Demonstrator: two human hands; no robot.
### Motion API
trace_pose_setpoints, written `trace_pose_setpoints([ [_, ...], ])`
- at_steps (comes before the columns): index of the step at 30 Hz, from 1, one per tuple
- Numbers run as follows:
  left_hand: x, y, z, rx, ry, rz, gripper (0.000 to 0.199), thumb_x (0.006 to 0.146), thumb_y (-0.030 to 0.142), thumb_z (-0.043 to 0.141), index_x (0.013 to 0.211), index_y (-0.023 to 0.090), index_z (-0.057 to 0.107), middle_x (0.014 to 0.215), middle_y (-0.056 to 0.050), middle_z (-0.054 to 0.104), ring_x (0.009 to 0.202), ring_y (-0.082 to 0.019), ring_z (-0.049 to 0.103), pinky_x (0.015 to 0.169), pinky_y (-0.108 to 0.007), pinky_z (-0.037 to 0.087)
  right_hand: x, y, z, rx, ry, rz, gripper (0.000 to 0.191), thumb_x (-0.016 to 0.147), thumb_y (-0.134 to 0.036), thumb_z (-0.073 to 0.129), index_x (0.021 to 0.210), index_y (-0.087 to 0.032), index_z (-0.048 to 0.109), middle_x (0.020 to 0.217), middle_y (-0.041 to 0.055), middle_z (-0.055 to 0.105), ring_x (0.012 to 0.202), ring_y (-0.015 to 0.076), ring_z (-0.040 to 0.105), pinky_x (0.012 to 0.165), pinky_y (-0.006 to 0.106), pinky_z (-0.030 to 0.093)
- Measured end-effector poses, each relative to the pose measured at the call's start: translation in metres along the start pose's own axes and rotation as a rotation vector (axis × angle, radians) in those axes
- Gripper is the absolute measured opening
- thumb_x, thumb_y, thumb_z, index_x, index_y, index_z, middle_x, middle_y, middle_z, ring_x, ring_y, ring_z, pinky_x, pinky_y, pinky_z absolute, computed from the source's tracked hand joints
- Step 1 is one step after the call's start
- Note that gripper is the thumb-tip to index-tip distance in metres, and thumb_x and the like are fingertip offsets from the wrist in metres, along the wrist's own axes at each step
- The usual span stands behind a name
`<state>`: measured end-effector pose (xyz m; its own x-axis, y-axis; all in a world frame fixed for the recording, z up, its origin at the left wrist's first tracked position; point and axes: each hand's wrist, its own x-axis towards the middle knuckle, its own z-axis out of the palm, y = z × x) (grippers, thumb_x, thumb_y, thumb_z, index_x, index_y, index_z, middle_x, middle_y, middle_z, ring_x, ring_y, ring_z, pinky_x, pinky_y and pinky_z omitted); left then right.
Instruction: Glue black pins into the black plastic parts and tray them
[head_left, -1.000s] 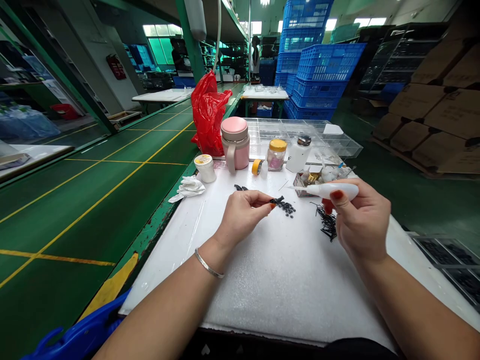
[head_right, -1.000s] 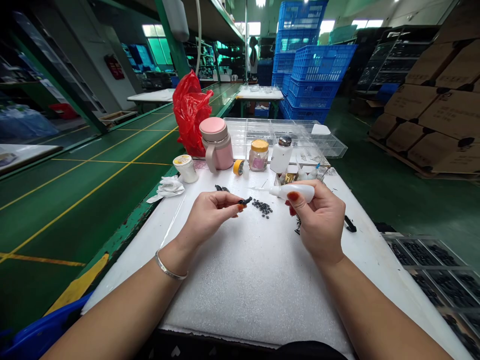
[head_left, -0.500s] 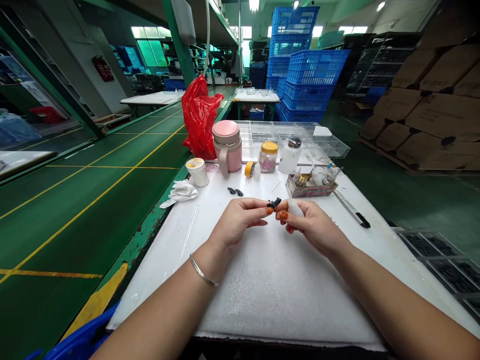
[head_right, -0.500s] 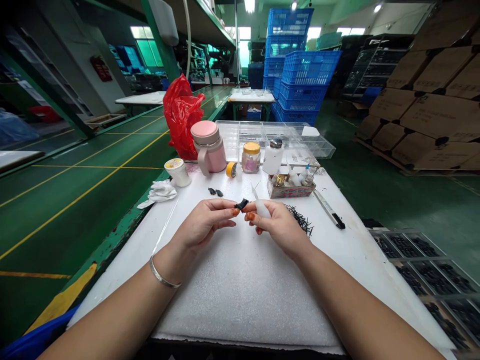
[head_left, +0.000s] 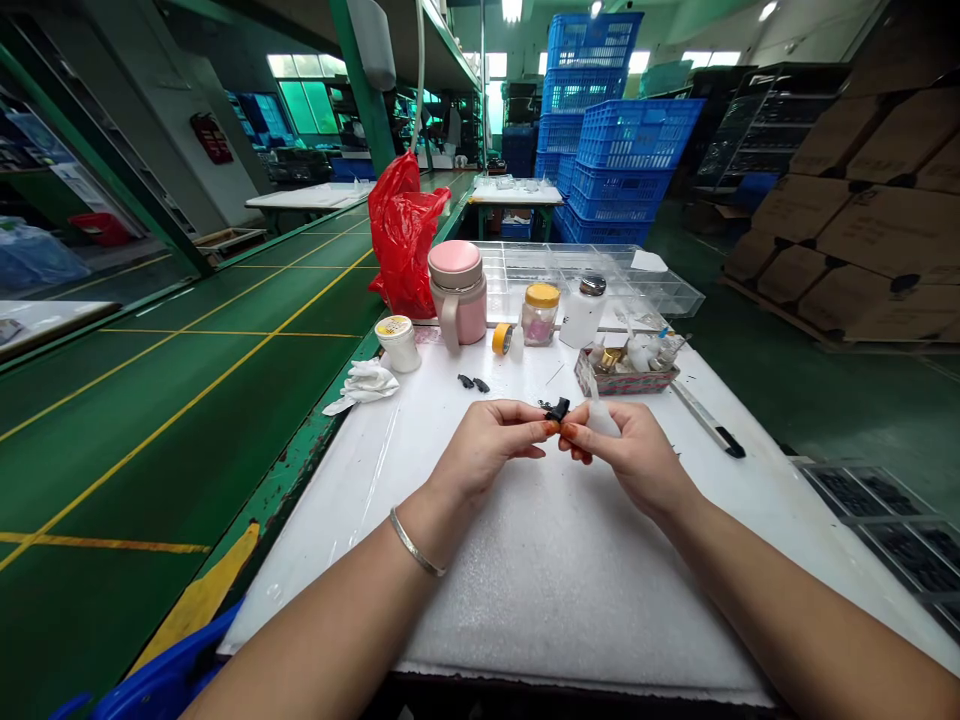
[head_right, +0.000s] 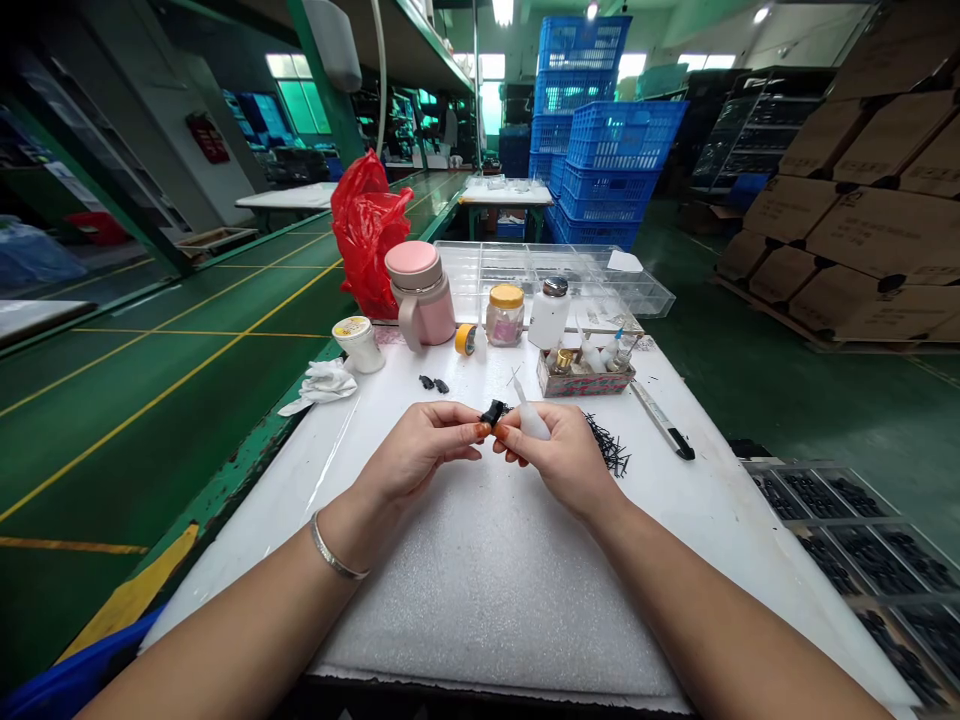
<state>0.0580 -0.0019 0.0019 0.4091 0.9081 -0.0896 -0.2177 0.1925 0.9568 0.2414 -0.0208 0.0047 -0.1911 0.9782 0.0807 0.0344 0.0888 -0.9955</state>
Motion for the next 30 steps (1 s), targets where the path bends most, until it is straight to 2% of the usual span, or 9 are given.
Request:
trace_pose_setpoints([
  [7, 0.0, 0.001, 0.001, 0.066, -0.004, 0.015, 0.025, 0.07, 0.033, 0.082, 0.081, 0.012, 0.076, 0.08, -0.007, 0.069, 0.08, -0.017, 0.062, 0.071, -0.025, 0.048, 0.002, 0.004, -0.001, 0.043, -0.058, 0.038, 0.031, 0.077, -0.045, 0.077, 0.073, -0.016, 0.067, 0.07, 0.0047, 0.067, 0.062, 0.0137, 0.055, 0.057, 0.026, 0.044],
  [9, 0.001, 0.0, 0.0, 0.061, -0.012, 0.01, 0.025, 0.069, 0.034, 0.082, 0.081, 0.013, 0.077, 0.082, -0.008, 0.07, 0.081, -0.017, 0.062, 0.071, -0.025, 0.048, 0.002, 0.002, 0.0, -0.012, -0.021, 0.023, 0.033, 0.077, -0.047, 0.077, 0.073, -0.016, 0.066, 0.068, 0.0041, 0.066, 0.061, 0.0142, 0.055, 0.057, 0.026, 0.044],
  [13, 0.002, -0.002, -0.001, 0.042, -0.018, 0.004, 0.027, 0.068, 0.034, 0.083, 0.082, 0.012, 0.077, 0.086, -0.009, 0.07, 0.082, -0.017, 0.062, 0.071, -0.024, 0.048, -0.001, -0.004, 0.004, -0.214, 0.101, -0.098, 0.031, 0.077, -0.046, 0.077, 0.077, -0.018, 0.066, 0.066, 0.0014, 0.063, 0.061, 0.0152, 0.055, 0.058, 0.027, 0.045],
  [18, 0.002, -0.001, -0.001, 0.033, -0.015, -0.001, 0.028, 0.064, 0.034, 0.086, 0.079, 0.012, 0.076, 0.081, -0.008, 0.069, 0.079, -0.015, 0.06, 0.069, -0.024, 0.048, -0.004, -0.007, 0.005, -0.303, 0.145, -0.17, 0.031, 0.078, -0.046, 0.076, 0.072, -0.017, 0.067, 0.061, 0.0016, 0.064, 0.059, 0.0152, 0.056, 0.058, 0.028, 0.044],
  [26, 0.002, 0.004, -0.007, 0.05, 0.029, 0.033, 0.03, 0.063, 0.034, 0.087, 0.079, 0.012, 0.075, 0.084, -0.007, 0.068, 0.078, -0.015, 0.06, 0.066, -0.023, 0.049, -0.001, -0.002, -0.001, -0.105, 0.109, -0.124, 0.032, 0.074, -0.046, 0.08, 0.073, -0.017, 0.067, 0.066, 0.0044, 0.066, 0.059, 0.0157, 0.058, 0.054, 0.028, 0.047],
  [30, 0.003, 0.018, -0.023, -0.005, 0.193, 0.118, 0.03, 0.061, 0.033, 0.088, 0.079, 0.014, 0.073, 0.086, -0.005, 0.068, 0.078, -0.014, 0.061, 0.066, -0.022, 0.052, 0.001, 0.004, -0.006, 0.008, 0.103, -0.081, 0.028, 0.074, -0.041, 0.082, 0.075, -0.017, 0.067, 0.071, 0.0045, 0.068, 0.061, 0.0153, 0.06, 0.053, 0.026, 0.047],
])
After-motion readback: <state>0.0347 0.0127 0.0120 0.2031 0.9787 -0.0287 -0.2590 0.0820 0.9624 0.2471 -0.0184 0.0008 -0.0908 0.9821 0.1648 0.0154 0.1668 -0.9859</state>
